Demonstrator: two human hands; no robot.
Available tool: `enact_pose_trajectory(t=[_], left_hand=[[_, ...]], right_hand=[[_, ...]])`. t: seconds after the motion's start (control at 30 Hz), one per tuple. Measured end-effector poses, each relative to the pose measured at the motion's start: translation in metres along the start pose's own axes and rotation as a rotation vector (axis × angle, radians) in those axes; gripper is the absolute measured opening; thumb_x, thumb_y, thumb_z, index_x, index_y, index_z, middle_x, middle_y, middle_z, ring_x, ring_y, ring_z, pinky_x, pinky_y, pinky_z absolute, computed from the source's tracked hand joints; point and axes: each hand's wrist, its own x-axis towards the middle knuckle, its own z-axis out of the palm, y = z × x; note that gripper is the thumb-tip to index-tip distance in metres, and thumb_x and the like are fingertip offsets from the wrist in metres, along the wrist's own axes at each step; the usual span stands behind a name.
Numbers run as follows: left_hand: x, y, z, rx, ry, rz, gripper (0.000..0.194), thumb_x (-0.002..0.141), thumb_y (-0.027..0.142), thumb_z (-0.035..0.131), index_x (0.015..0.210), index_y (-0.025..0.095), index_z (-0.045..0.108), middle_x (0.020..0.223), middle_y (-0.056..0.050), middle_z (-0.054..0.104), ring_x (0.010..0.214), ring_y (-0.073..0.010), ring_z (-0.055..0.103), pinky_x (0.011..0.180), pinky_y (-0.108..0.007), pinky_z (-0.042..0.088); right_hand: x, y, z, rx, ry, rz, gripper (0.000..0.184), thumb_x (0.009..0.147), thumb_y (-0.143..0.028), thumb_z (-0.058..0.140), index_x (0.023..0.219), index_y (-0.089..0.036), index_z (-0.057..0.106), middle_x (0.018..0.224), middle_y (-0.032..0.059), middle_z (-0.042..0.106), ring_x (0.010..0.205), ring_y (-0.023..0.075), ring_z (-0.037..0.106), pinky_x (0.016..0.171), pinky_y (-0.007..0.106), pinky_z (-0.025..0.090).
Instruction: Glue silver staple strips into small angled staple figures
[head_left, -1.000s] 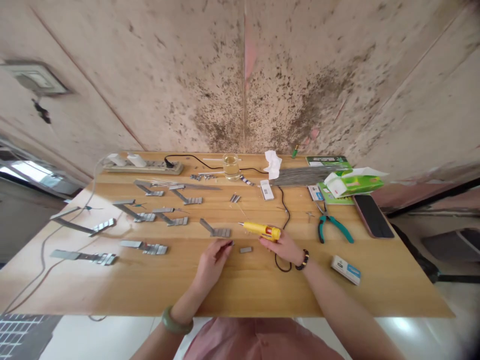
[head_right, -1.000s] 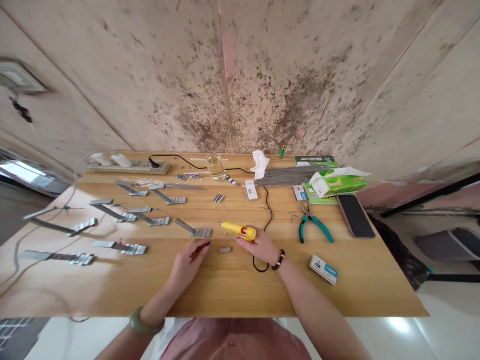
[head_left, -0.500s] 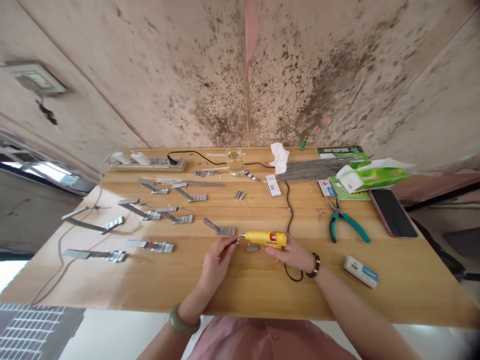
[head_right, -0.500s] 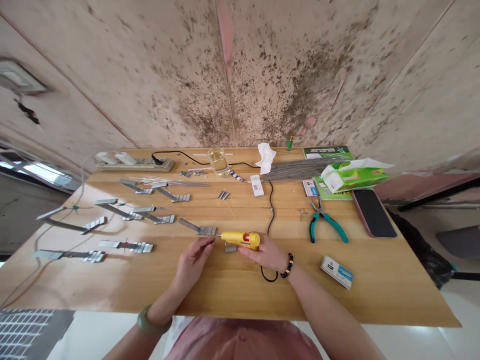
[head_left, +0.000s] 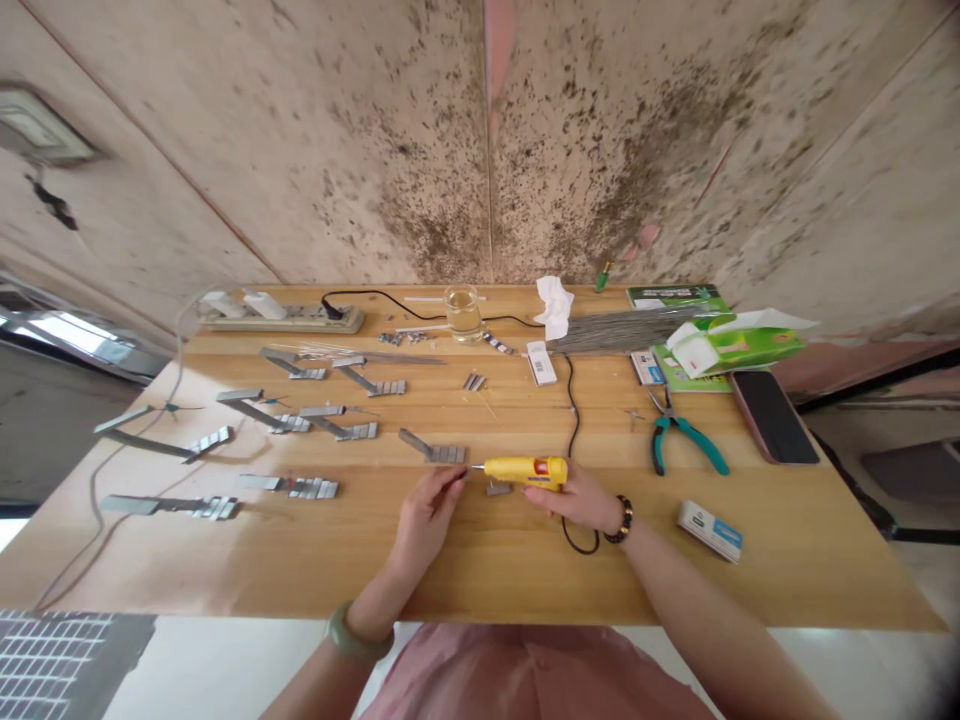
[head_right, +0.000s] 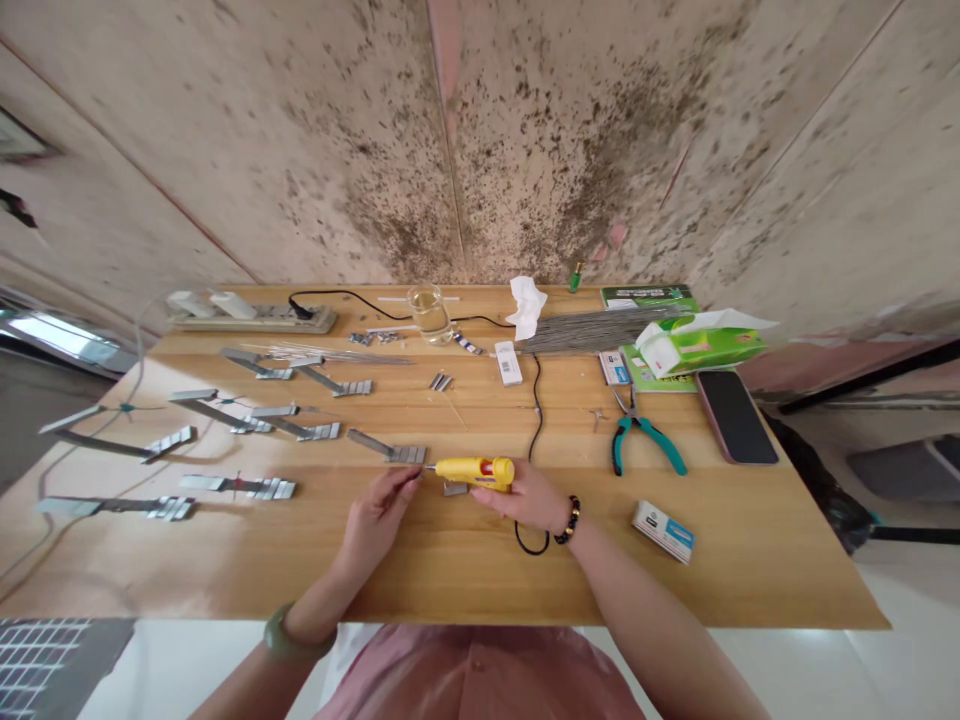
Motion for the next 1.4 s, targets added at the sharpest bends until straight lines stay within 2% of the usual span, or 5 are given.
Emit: enact_pose_trajectory(t=[0.53, 0.83, 1.1, 1.4], left_hand=[[-0.0002, -0.0003, 0.0005, -0.01, -0.017, 0.01, 0.022, 0.09, 0.031, 0.052, 0.103, 0.021, 0.067, 0.1, -0.007, 0.07, 0.089, -0.0185, 0.067, 0.08, -0.032, 0.055], [0.0004, 0.0016, 0.0004, -0.023, -0.014, 0.015, 0.022, 0.09, 0.031, 0.052, 0.102, 0.021, 0.067, 0.097, -0.006, 0.071, 0.087, -0.0186, 0.067, 0.079, -0.032, 0.056], [0.0008, 0.0038, -0.0002, -0.018, -0.01, 0.011, 0.022, 0.09, 0.032, 0.052, 0.101, 0.021, 0.067, 0.096, -0.006, 0.07, 0.087, -0.0187, 0.067, 0.079, -0.033, 0.055], [0.0006, 0.0027, -0.0002, -0.015, -0.007, 0.021, 0.02, 0.09, 0.03, 0.052, 0.101, 0.021, 0.066, 0.095, -0.005, 0.071, 0.085, -0.0179, 0.067, 0.078, -0.031, 0.055]], right_hand=[[0.0008, -0.009, 0.0007, -0.05, 0.003, -0.049, 0.022, 0.085, -0.039, 0.055, 0.088, -0.02, 0.065, 0.066, -0.0016, 0.059, 0.054, 0.0115, 0.05, 0.052, 0.022, 0.045], [0.0017, -0.0094, 0.0005, -0.059, -0.009, -0.079, 0.022, 0.085, -0.036, 0.055, 0.094, -0.019, 0.065, 0.079, 0.0006, 0.065, 0.068, 0.014, 0.057, 0.064, 0.024, 0.048], [0.002, -0.0061, 0.0001, -0.08, -0.008, -0.088, 0.022, 0.086, -0.035, 0.055, 0.096, -0.018, 0.066, 0.085, 0.002, 0.068, 0.075, 0.0156, 0.06, 0.072, 0.026, 0.049], [0.0023, -0.0007, -0.0005, -0.083, -0.014, -0.063, 0.027, 0.086, -0.04, 0.056, 0.098, -0.019, 0.066, 0.087, 0.0026, 0.068, 0.078, 0.0168, 0.061, 0.072, 0.026, 0.049]])
